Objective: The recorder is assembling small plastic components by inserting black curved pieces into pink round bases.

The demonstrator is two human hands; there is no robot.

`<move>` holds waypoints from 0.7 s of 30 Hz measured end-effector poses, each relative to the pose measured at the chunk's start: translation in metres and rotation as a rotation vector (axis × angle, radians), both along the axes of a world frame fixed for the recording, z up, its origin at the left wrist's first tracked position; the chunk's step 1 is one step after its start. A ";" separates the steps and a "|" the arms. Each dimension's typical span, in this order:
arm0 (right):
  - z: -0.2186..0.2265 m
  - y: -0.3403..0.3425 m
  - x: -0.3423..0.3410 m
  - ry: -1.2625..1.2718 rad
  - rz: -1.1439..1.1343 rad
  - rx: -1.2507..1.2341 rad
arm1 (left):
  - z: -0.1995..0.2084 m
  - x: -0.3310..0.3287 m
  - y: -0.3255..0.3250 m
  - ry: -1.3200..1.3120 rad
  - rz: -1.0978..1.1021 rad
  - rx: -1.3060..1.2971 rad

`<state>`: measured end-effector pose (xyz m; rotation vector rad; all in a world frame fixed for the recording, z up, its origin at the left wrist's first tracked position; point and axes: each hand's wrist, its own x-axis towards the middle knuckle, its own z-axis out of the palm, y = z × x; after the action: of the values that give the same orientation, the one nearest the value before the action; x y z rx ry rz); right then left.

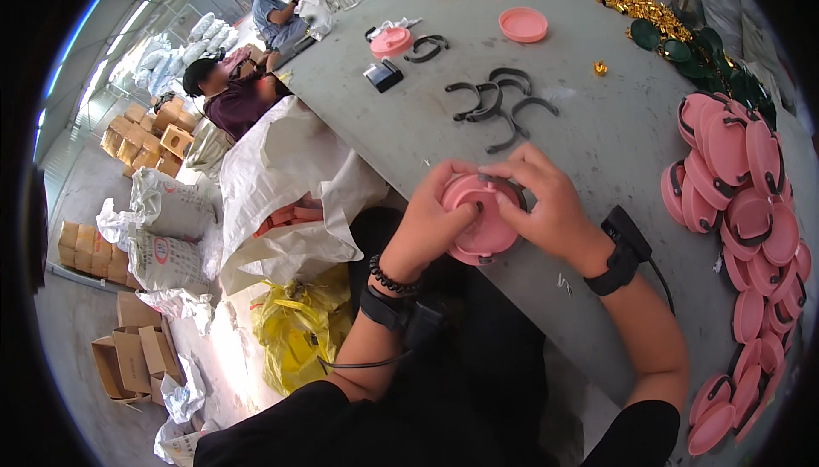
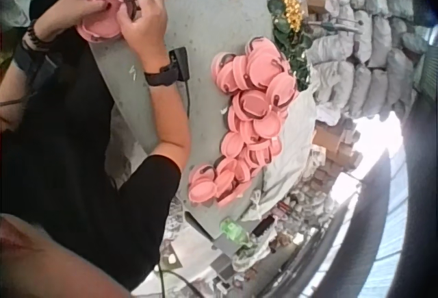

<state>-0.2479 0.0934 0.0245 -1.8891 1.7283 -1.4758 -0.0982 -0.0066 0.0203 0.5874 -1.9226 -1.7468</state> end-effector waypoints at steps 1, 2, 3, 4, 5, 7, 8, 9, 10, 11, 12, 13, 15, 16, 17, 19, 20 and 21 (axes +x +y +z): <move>0.003 0.000 0.001 0.053 0.011 -0.040 | 0.000 0.001 0.000 -0.004 0.001 0.010; 0.004 0.000 0.001 0.080 0.021 -0.061 | 0.001 0.001 -0.001 0.006 -0.016 0.027; 0.004 0.000 0.001 0.078 0.021 -0.052 | 0.001 0.002 0.000 0.017 -0.033 0.043; 0.003 -0.001 0.000 0.089 0.017 -0.032 | 0.003 0.002 0.001 0.016 -0.034 0.051; 0.004 -0.001 -0.001 0.100 0.013 -0.013 | 0.005 0.003 0.002 0.016 -0.027 0.068; 0.005 -0.001 -0.003 0.130 0.018 -0.007 | 0.006 0.003 0.004 0.018 -0.023 0.091; 0.007 -0.001 -0.005 0.158 0.024 -0.009 | 0.007 0.002 0.003 0.011 -0.018 0.088; 0.008 -0.001 -0.006 0.159 0.026 -0.004 | 0.006 0.003 0.003 0.002 -0.010 0.085; 0.011 -0.001 -0.007 0.094 0.063 0.052 | 0.006 0.003 0.002 0.003 -0.009 0.089; 0.013 -0.002 -0.009 0.029 0.100 0.106 | 0.006 0.003 0.001 0.013 -0.018 0.079; 0.015 -0.002 -0.009 0.032 0.107 0.103 | 0.006 0.004 -0.001 0.022 -0.023 0.064; 0.017 -0.003 -0.011 -0.016 0.142 0.141 | 0.006 0.005 -0.002 0.024 -0.016 0.060; 0.019 -0.005 -0.015 -0.062 0.194 0.160 | 0.001 0.006 -0.004 0.022 -0.032 -0.013; 0.019 -0.003 -0.015 -0.047 0.172 0.182 | -0.002 0.006 -0.004 0.040 -0.027 0.004; 0.019 -0.002 -0.015 -0.033 0.150 0.201 | -0.005 0.006 -0.002 0.058 -0.021 0.020; 0.015 0.000 -0.014 -0.052 0.158 0.185 | -0.007 0.006 -0.003 0.062 -0.033 0.037; 0.014 0.000 -0.013 -0.070 0.146 0.181 | -0.008 0.006 -0.004 0.075 -0.041 0.036; 0.012 0.001 -0.012 -0.093 0.134 0.182 | -0.009 0.006 -0.003 0.084 -0.050 0.040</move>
<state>-0.2604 0.0948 0.0360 -1.7764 1.6019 -1.2899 -0.0925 -0.0100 0.0113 0.4762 -1.8640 -1.8158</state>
